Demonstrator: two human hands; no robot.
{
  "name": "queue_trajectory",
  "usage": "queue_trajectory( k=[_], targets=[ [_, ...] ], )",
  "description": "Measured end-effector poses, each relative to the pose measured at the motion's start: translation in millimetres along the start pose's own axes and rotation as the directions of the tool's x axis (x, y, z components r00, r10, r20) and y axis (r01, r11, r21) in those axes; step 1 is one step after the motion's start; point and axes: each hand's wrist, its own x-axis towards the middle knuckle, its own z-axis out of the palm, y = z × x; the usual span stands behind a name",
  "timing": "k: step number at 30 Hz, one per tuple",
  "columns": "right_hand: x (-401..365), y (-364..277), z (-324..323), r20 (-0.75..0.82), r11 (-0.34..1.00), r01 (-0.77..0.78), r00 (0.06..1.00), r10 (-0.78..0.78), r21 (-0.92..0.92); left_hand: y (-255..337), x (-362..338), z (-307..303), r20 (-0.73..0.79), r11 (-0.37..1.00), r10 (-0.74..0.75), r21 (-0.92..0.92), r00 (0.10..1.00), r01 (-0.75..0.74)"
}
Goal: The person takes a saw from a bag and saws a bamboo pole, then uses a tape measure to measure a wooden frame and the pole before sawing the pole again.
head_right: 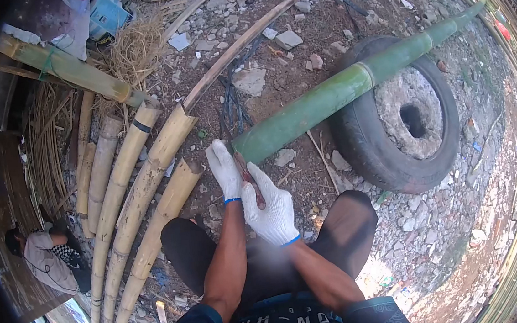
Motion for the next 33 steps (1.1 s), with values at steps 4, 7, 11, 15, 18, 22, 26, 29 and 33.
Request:
queue_trajectory(
  k=[4,7,11,15,18,22,26,29,33],
  targets=[
    [25.2,6.6,12.7,0.133,0.991,-0.128,0.982,0.134,-0.048,-8.5,33.7,7.7,0.017,0.992,-0.082,-0.092,0.996,0.083],
    [26.1,16.6,17.2,0.112,0.993,-0.074,0.992,0.063,0.094,-12.6,42.1,9.7,-0.019,0.997,-0.069,-0.018,0.997,0.069],
    [13.0,11.4,6.4,0.134,0.990,-0.129,0.984,0.121,0.054,-0.9,32.0,7.9,-0.026,1.000,-0.017,0.024,1.000,0.018],
    [-65.1,-25.4,-63.0,0.146,0.972,-0.224,0.961,0.233,-0.078,-17.8,38.3,9.0,-0.052,0.995,-0.035,0.087,0.998,0.040],
    [-85.1,-20.4,-78.1,0.174,0.969,-0.175,0.963,0.205,-0.173,-0.7,36.5,10.5,-0.028,0.998,-0.007,0.069,1.000,0.008],
    [3.8,-11.0,-5.2,0.131,0.977,-0.191,0.970,0.203,-0.099,-9.3,40.8,10.6,-0.032,0.998,0.004,0.070,0.999,-0.001],
    [-19.8,-10.0,-17.1,0.087,0.984,-0.181,0.980,0.179,0.008,-11.4,36.9,9.7,-0.011,0.996,0.033,0.088,0.999,-0.032],
    [-83.6,-16.3,-66.9,0.100,0.981,-0.168,0.979,0.178,-0.096,-20.7,43.1,12.3,-0.043,0.994,-0.054,0.097,0.998,0.058],
    [-57.3,-5.9,-48.0,0.129,0.973,-0.149,0.976,0.173,-0.178,-15.7,52.4,16.6,-0.029,0.997,-0.047,0.062,0.998,0.049]
  ],
)
